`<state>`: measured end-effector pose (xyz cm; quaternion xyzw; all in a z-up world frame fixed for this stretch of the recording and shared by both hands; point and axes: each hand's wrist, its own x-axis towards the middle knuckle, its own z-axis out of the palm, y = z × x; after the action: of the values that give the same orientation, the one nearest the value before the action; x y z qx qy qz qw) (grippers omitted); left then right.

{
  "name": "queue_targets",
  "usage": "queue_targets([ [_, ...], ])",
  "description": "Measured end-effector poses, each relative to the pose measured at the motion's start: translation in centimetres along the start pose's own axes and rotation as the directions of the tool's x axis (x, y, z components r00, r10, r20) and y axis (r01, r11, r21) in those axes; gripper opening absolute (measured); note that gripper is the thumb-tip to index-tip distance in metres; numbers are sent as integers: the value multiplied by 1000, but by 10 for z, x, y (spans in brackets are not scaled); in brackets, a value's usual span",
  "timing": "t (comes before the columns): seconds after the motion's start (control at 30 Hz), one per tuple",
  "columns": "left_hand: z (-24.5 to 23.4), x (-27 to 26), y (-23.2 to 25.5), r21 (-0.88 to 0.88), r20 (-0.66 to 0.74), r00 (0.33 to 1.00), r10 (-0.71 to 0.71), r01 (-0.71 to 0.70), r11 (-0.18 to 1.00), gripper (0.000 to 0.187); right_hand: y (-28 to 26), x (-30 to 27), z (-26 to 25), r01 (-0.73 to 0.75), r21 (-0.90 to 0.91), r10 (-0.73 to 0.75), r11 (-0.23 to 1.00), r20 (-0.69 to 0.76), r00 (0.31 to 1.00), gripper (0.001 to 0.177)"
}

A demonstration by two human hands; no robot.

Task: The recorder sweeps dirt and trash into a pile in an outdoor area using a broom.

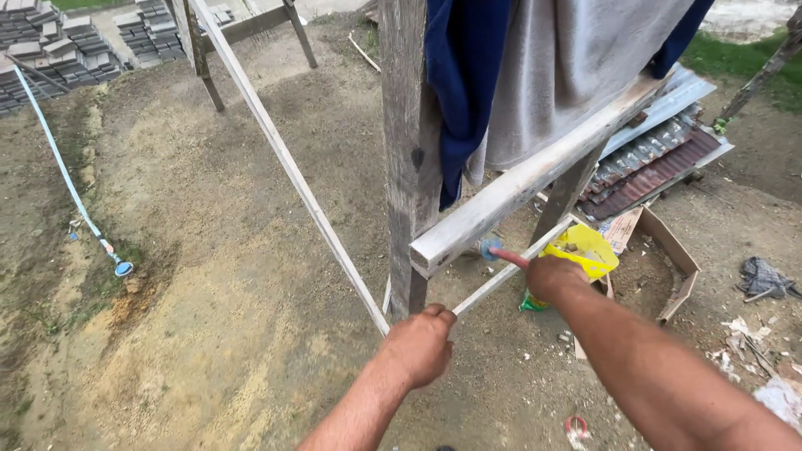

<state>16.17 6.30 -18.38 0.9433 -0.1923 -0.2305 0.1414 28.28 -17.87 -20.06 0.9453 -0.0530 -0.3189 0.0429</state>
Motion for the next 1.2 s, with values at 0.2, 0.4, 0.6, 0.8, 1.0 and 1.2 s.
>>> queue_targets([
  [0.2,-9,-18,6,-1,17,999,-33,33,999,44,4,26,-25,79,-204,-71,976,48,996,51],
  [0.4,-14,-17,8,-53,-67,997,-36,33,998,45,-16,-51,-117,-33,-241,29,970,-21,999,85],
  [0.6,-20,-19,7,-94,-95,995,-29,20,995,44,-11,-28,-92,17,-295,-41,955,-76,996,55],
  [0.8,-22,-33,10,-83,-31,998,-60,58,995,44,-39,-44,-38,61,-126,-58,990,27,998,97],
  [1.0,-9,-37,-2,-8,-109,994,-23,23,1000,40,-45,-74,-79,93,-357,-75,930,66,995,96],
  [1.2,-21,-36,14,-33,-108,994,-34,31,999,38,-33,-106,-119,42,-246,-75,968,-124,989,92],
])
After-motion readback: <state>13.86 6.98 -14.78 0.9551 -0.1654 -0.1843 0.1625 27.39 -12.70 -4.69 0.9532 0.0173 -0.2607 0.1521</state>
